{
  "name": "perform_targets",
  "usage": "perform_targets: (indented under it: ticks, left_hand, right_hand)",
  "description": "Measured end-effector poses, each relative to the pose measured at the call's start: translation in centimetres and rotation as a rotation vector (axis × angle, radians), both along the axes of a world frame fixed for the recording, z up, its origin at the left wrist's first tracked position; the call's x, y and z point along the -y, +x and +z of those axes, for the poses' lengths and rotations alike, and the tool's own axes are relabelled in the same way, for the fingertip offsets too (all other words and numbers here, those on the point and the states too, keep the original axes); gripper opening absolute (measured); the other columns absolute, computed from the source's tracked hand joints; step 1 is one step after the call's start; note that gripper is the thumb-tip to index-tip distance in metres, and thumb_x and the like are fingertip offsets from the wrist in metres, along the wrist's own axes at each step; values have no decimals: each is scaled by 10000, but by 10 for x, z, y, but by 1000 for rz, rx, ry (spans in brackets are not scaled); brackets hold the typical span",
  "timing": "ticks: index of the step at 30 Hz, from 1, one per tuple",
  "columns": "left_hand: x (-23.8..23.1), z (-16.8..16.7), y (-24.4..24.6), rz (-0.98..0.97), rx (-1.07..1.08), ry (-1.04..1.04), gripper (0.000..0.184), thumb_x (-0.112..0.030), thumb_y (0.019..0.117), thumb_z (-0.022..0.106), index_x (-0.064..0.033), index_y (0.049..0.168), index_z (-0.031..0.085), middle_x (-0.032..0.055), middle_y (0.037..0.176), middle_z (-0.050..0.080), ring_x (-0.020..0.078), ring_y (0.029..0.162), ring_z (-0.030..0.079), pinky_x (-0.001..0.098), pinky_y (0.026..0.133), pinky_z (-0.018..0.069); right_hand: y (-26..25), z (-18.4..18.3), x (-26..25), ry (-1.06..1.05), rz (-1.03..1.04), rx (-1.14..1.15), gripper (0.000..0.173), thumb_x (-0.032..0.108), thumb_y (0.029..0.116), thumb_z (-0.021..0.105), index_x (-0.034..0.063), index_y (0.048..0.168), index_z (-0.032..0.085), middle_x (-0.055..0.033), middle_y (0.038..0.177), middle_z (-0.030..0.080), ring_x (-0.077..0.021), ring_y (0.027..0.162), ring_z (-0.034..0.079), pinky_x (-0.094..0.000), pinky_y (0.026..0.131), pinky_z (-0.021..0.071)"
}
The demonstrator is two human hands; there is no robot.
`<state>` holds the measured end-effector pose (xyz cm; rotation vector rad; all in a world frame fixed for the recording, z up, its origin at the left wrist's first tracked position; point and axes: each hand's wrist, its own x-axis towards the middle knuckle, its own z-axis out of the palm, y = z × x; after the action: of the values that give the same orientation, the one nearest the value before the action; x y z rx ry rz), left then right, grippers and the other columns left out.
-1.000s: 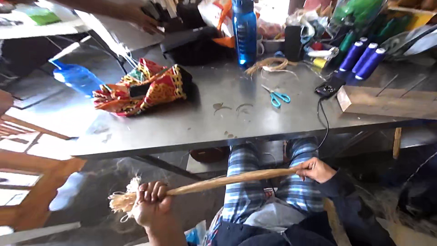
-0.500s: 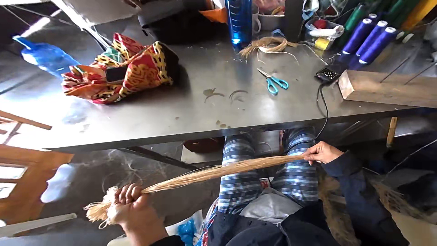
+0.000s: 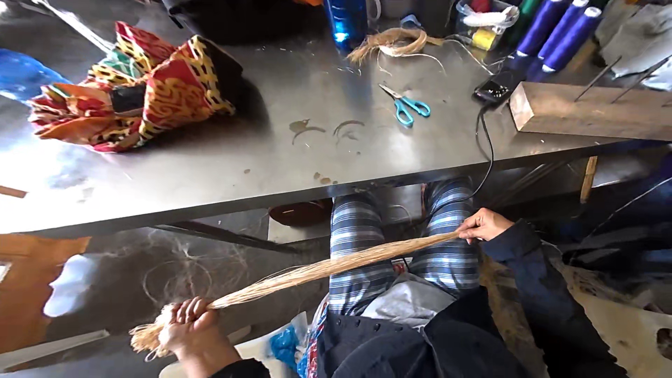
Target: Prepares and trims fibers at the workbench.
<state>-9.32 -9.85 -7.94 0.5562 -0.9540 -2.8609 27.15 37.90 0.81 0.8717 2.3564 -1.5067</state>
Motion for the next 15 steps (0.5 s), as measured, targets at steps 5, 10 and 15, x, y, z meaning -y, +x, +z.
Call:
perform_targets:
  ticks: [5, 10, 15]
  left_hand:
    - [-6, -27, 7, -43, 177, -43, 499, -223, 1109, 163, -173, 676, 406, -100, 460, 369, -15, 370, 354, 129, 372, 296]
    - [-7, -42, 17, -45, 194, -98, 464, -206, 1113, 172, -180, 710, 401, -107, 484, 394, -7, 399, 400, 129, 409, 355]
    - [4, -53, 20, -402, 401, -731, 223, -237, 1098, 345, -138, 936, 462, -42, 624, 516, 27, 480, 512, 186, 452, 468]
  right_hand:
    - [-2, 0, 8, 81, 17, 0, 123, 25, 945, 680, -37, 1011, 762, -36, 762, 699, -7, 645, 566, -206, 709, 497]
    - [1, -4, 11, 98, 37, -25, 142, 32, 946, 674, -54, 1021, 758, -81, 797, 716, -51, 671, 598, -253, 744, 518]
    - [4, -2, 16, 101, 17, -57, 120, 15, 931, 682, -55, 989, 761, -67, 765, 709, -35, 640, 586, -230, 711, 512]
